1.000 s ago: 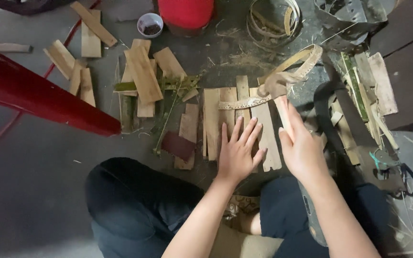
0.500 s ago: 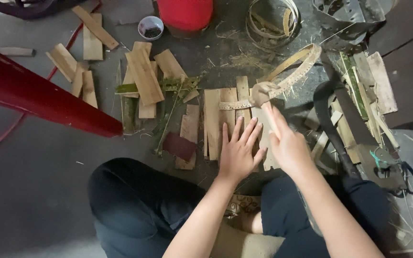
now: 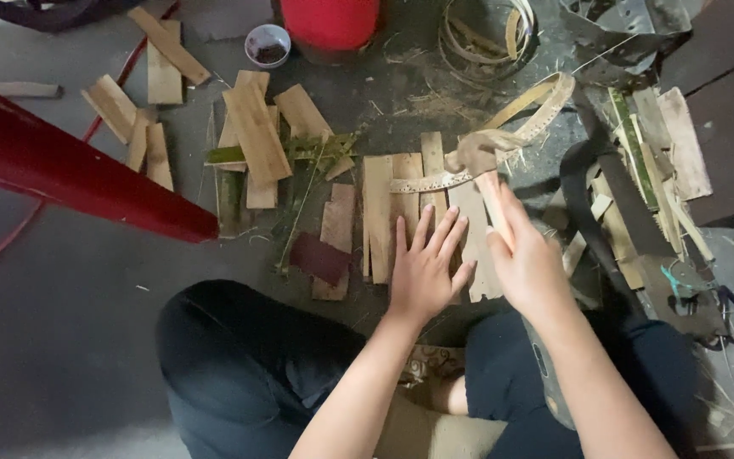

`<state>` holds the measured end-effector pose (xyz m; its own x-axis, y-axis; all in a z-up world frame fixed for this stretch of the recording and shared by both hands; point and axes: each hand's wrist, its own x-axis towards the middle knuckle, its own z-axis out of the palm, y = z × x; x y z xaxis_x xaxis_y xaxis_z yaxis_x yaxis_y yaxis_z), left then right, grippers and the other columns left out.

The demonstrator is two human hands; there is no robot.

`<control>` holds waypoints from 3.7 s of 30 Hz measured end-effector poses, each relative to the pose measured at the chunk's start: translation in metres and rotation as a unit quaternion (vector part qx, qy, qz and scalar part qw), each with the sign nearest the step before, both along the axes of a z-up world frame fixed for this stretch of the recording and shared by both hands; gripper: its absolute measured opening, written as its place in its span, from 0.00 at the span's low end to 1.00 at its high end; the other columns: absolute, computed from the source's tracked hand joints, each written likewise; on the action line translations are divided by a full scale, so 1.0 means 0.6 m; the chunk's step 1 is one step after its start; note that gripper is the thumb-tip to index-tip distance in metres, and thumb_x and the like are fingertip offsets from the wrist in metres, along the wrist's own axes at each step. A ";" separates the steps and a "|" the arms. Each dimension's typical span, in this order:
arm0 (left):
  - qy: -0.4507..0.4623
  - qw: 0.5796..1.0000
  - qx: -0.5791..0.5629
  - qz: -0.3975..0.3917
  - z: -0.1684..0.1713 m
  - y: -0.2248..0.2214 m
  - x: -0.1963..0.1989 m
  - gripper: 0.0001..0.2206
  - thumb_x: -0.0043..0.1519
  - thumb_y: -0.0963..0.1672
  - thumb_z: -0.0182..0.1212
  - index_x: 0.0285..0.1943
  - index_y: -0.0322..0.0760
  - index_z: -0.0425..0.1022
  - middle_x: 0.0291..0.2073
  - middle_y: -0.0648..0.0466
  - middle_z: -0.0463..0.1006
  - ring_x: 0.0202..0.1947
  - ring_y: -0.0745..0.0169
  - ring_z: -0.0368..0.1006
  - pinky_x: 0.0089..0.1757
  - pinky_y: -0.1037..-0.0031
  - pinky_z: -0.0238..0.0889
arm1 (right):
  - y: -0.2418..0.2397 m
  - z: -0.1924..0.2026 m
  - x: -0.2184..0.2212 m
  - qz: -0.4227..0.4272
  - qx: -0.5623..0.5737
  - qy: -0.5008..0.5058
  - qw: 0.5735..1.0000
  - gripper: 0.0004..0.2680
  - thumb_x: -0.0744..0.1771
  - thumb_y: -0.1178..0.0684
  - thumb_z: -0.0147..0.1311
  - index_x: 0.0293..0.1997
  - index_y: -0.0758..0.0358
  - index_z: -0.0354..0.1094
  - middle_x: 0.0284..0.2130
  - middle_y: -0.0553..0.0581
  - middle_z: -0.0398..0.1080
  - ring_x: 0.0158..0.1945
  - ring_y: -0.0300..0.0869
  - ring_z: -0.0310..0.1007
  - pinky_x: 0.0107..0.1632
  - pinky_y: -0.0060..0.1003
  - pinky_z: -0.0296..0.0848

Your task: Hammering thin wooden slats onto a curved frame to assemble a wooden structure.

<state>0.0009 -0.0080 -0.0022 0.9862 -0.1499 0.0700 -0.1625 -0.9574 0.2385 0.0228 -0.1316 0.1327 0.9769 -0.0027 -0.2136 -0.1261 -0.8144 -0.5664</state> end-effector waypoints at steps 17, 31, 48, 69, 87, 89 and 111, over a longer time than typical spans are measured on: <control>0.009 1.000 0.009 -0.007 0.005 0.000 0.000 0.31 0.66 0.59 0.32 0.79 0.57 0.53 0.80 0.65 0.49 0.80 0.53 0.37 0.70 0.40 0.30 | 0.042 0.031 -0.009 0.011 -0.046 0.097 0.994 0.25 0.67 0.49 0.48 0.75 0.27 0.52 0.53 0.73 0.73 0.60 0.64 0.71 0.66 0.57 0.67; -0.001 1.000 0.007 0.000 -0.002 -0.001 -0.001 0.32 0.65 0.59 0.28 0.81 0.58 0.50 0.80 0.67 0.47 0.81 0.54 0.35 0.71 0.41 0.31 | 0.055 -0.016 -0.003 0.031 -0.010 0.085 0.996 0.24 0.67 0.50 0.48 0.74 0.27 0.53 0.54 0.73 0.72 0.60 0.62 0.71 0.63 0.56 0.70; -0.001 0.999 -0.042 -0.022 0.016 0.007 -0.002 0.28 0.64 0.52 0.40 0.76 0.50 0.61 0.77 0.62 0.56 0.80 0.51 0.36 0.72 0.40 0.18 | 0.072 -0.032 -0.012 0.079 0.021 0.076 0.994 0.23 0.67 0.50 0.49 0.73 0.31 0.56 0.53 0.70 0.74 0.58 0.62 0.72 0.60 0.58 0.72; 0.045 0.996 -0.080 -0.018 0.011 0.009 0.005 0.34 0.64 0.58 0.51 0.79 0.52 0.53 0.79 0.58 0.51 0.79 0.47 0.41 0.69 0.37 0.33 | -0.133 -0.251 -0.086 -0.268 0.308 0.087 0.909 0.21 0.68 0.64 0.48 0.70 0.76 0.49 0.21 0.71 0.68 0.13 0.53 0.69 0.15 0.48 0.74; 0.247 0.828 -0.410 0.291 0.079 0.081 -0.133 0.22 0.69 0.47 0.53 0.67 0.30 0.55 0.58 0.33 0.64 0.57 0.30 0.72 0.48 0.48 0.76 | -0.062 -0.132 -0.108 -0.220 0.154 0.119 0.956 0.15 0.70 0.44 0.53 0.62 0.56 0.70 0.54 0.64 0.74 0.59 0.56 0.73 0.60 0.50 0.73; 0.264 0.809 -0.429 0.303 0.085 0.076 -0.123 0.24 0.70 0.47 0.51 0.69 0.30 0.52 0.61 0.31 0.62 0.59 0.30 0.70 0.50 0.45 0.74 | -0.043 -0.125 -0.099 -0.253 0.266 0.139 0.920 0.17 0.71 0.46 0.50 0.64 0.64 0.59 0.57 0.72 0.65 0.57 0.65 0.72 0.59 0.56 0.73; 0.303 0.645 -0.585 0.387 0.133 0.076 -0.058 0.35 0.56 0.55 0.61 0.74 0.43 0.63 0.67 0.52 0.74 0.39 0.55 0.84 0.36 0.75 0.80 | -0.038 -0.160 -0.079 -0.294 0.615 0.257 0.685 0.03 0.69 0.59 0.50 0.43 0.65 0.68 0.38 0.69 0.74 0.40 0.58 0.76 0.50 0.58 0.80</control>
<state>-0.0341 0.0377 0.0774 0.6331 0.2098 -0.7451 0.7187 0.1982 0.6665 -0.0245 -0.1546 0.0365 0.6792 0.1276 -0.7227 -0.6676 0.5164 -0.5363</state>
